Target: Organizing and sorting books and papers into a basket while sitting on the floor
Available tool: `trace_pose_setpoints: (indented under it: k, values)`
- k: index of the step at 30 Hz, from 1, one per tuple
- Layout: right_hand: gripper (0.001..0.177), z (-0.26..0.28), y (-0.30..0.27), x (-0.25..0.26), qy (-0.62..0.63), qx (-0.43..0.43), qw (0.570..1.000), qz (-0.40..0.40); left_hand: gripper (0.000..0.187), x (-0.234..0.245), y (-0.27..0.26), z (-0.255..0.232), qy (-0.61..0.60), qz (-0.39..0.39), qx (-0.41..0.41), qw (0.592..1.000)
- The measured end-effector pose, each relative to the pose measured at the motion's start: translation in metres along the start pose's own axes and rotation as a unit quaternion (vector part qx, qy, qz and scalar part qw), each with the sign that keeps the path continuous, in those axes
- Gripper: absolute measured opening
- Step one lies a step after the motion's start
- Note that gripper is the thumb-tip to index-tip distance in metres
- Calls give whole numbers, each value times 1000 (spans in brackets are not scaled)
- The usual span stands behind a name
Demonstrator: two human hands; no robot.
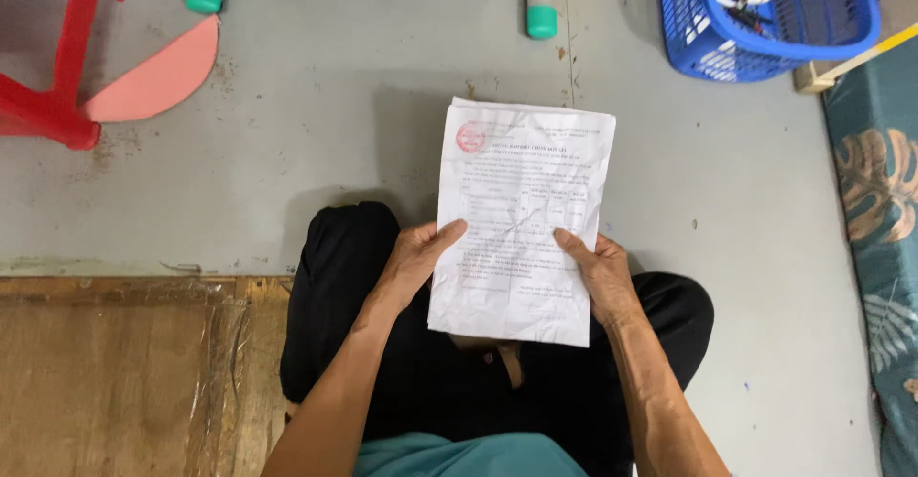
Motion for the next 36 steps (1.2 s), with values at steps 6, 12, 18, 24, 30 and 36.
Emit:
trace_pose_setpoints:
  k: [6, 12, 18, 24, 30, 36]
  values:
    - [17, 6, -1, -10, 5, -5, 1000, -3, 41, -5, 0, -11, 35, -47, 12, 998]
    - [16, -14, 3, -12, 17, -32, 999, -3, 59, -17, -14, -31, 20, -90, -11, 996]
    - [17, -8, -5, -27, 25, -43, 999, -7, 49, -11, -4, -25, -6, -106, -5, 994]
    - [21, -6, -8, -37, 28, -42, 999, -15, 58, 1, 14, -1, -18, -104, 0, 994]
    - [23, -4, -12, -39, 28, -41, 998, -26, 54, -2, 5, -17, 23, -79, 7, 997]
    - [23, -9, -2, -30, 23, -51, 998, -24, 35, 2, 29, 19, 43, -65, -17, 997]
Point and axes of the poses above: each hand's wrist, its own y-axis towards the middle knuckle, its own x-axis out of the back of the hand, z = x × y, the point moved 1 cm from there along y, towards the middle knuckle
